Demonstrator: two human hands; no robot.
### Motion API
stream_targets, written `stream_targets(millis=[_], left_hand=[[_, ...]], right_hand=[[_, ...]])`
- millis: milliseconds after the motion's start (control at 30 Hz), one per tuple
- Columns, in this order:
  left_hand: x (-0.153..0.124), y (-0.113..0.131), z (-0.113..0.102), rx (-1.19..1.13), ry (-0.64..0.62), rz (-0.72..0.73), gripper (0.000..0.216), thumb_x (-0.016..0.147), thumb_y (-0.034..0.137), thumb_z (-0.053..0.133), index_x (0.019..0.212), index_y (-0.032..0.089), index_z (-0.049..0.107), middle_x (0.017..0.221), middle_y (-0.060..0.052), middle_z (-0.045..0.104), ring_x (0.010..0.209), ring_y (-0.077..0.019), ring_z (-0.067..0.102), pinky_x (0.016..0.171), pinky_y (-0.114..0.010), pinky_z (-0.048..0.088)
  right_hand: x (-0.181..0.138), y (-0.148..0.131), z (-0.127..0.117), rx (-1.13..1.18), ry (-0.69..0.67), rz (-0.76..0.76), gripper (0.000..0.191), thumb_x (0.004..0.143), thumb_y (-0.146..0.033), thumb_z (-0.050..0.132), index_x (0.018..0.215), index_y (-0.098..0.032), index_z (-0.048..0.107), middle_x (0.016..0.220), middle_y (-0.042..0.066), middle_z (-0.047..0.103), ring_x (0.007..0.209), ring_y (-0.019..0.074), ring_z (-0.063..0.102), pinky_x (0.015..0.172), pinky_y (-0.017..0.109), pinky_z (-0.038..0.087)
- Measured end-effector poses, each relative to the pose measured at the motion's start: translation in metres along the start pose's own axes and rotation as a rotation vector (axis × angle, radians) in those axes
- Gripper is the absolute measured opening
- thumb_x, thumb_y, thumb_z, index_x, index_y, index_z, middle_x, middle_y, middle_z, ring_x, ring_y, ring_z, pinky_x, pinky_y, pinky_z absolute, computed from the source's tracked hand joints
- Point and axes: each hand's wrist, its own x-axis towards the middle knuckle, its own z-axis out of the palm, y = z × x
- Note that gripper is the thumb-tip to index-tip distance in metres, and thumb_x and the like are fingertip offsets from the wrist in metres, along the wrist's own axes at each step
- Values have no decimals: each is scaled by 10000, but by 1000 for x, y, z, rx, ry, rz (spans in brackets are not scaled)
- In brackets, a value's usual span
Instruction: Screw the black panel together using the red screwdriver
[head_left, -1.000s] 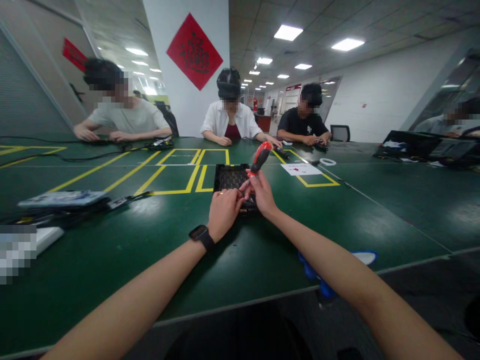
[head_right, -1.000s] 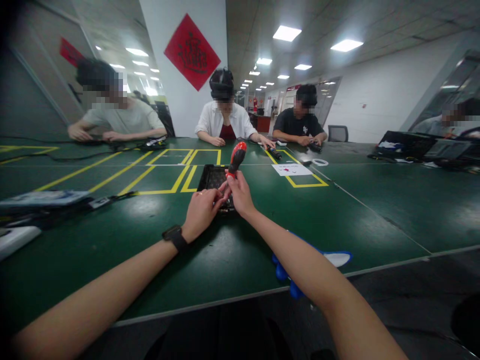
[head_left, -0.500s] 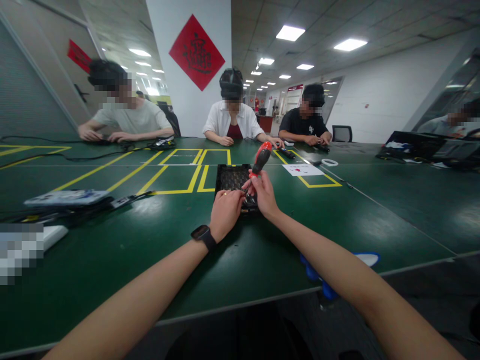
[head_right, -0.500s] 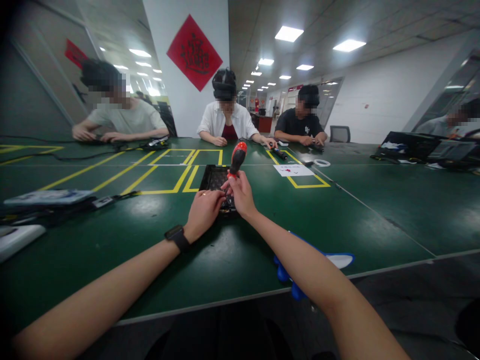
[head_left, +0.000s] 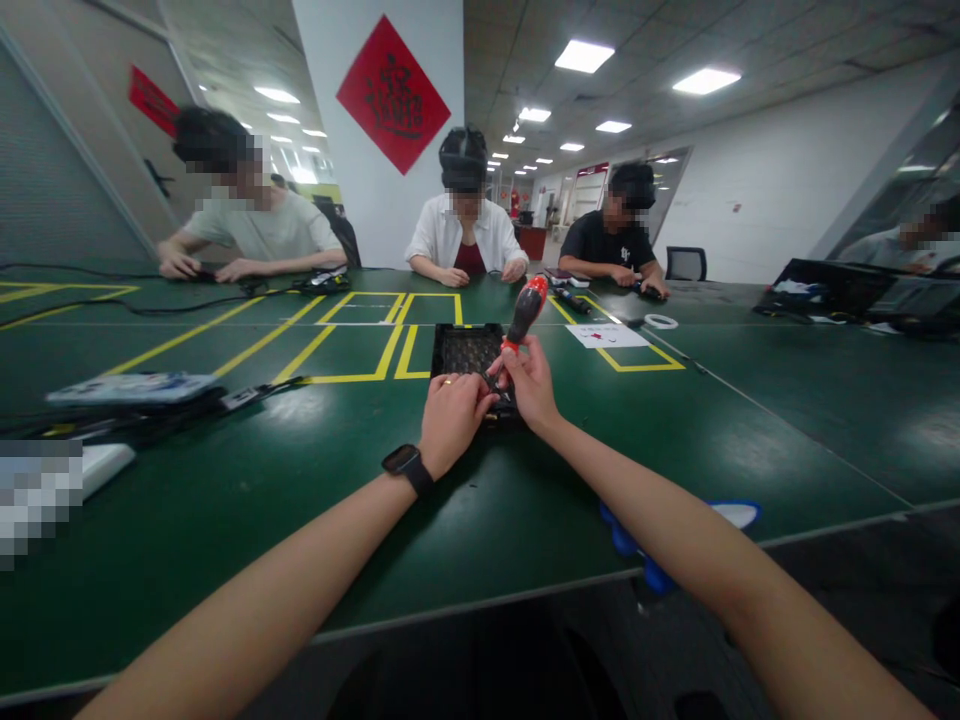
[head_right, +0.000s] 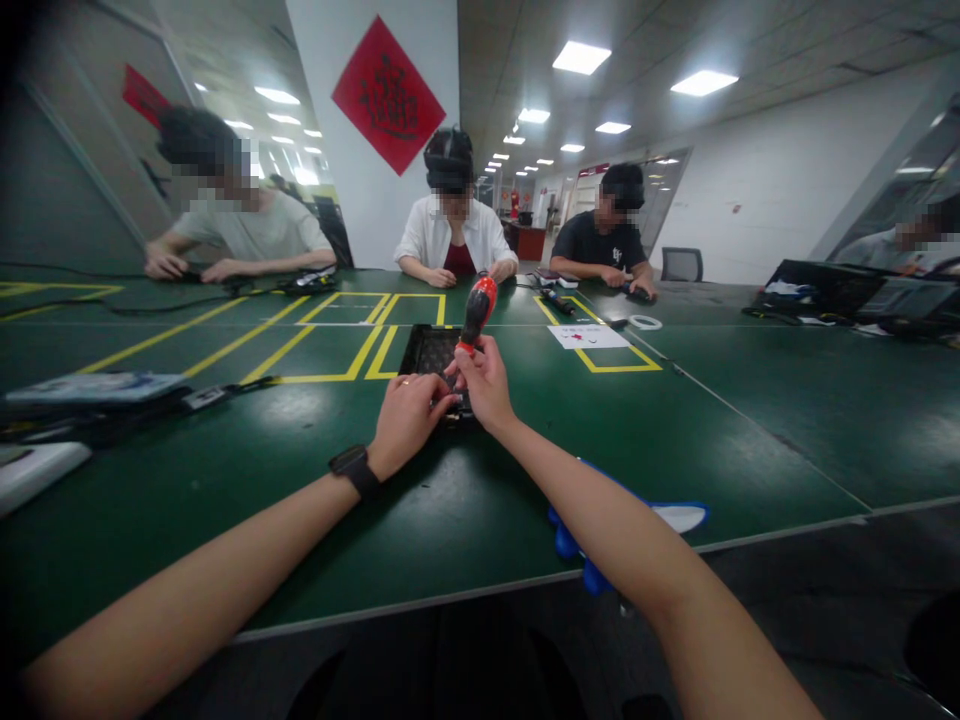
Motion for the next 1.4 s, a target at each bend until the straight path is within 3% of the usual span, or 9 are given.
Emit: stream_targets(millis=[267, 667, 1067, 1400], left_hand=[[0, -1, 2, 25, 7, 33, 173, 899, 296, 426, 867, 194, 562, 837, -54, 633, 841, -207, 541, 839, -358, 340], [1, 1, -2, 12, 6, 1, 152, 869, 339, 486, 859, 201, 547, 822, -46, 621, 840, -218, 531, 800, -353, 352], [2, -1, -2, -8, -39, 30, 206, 905, 236, 396, 884, 198, 598, 786, -44, 634, 798, -199, 543, 767, -334, 361], [1, -2, 1, -75, 0, -31, 122, 838, 321, 549, 892, 212, 568, 853, -30, 640, 849, -206, 540, 775, -335, 364]], right_hand=[[0, 6, -1, 41, -4, 16, 334, 896, -477, 360, 1085, -219, 455, 703, -25, 588, 470, 63, 460, 475, 202, 387], [0, 5, 1, 8, 20, -3, 273, 862, -467, 449, 1001, -233, 435, 716, -39, 582, 472, 55, 470, 486, 198, 402], [0, 4, 0, 15, -32, 15, 348, 887, -487, 383, 1105, -224, 449, 728, -28, 591, 464, 55, 470, 478, 193, 406], [0, 3, -1, -1, 4, 26, 329, 857, -496, 440, 1042, -224, 456, 688, -42, 571, 451, 49, 462, 457, 179, 388]])
